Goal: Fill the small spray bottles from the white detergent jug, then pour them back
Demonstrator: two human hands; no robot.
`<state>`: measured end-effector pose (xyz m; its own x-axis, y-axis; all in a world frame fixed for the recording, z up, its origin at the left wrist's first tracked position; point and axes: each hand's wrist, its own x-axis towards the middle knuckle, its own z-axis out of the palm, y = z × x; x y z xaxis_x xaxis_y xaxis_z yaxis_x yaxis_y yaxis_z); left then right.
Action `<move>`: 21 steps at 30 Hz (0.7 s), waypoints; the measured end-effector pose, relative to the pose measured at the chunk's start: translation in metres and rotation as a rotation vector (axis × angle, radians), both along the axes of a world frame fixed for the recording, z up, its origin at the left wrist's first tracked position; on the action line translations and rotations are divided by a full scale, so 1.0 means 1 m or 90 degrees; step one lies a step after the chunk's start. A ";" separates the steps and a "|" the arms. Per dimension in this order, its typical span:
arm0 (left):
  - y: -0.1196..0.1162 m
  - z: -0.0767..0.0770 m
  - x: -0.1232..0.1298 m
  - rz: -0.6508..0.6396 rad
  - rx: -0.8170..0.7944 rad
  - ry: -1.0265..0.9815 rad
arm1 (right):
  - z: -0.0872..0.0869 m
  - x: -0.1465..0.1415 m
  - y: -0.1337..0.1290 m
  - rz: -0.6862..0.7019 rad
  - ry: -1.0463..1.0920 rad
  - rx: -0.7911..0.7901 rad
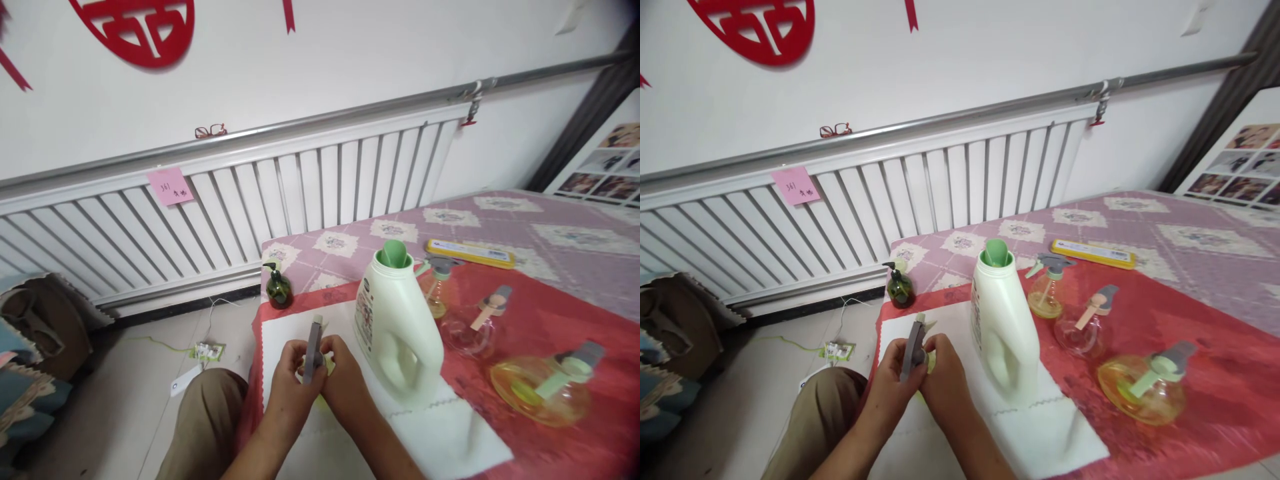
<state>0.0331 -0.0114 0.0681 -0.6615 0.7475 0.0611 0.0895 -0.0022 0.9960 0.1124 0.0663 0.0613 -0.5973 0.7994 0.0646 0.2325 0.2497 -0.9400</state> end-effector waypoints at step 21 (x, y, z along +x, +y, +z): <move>-0.004 -0.017 -0.020 -0.156 0.022 0.102 | 0.055 0.064 0.035 0.083 -0.039 0.110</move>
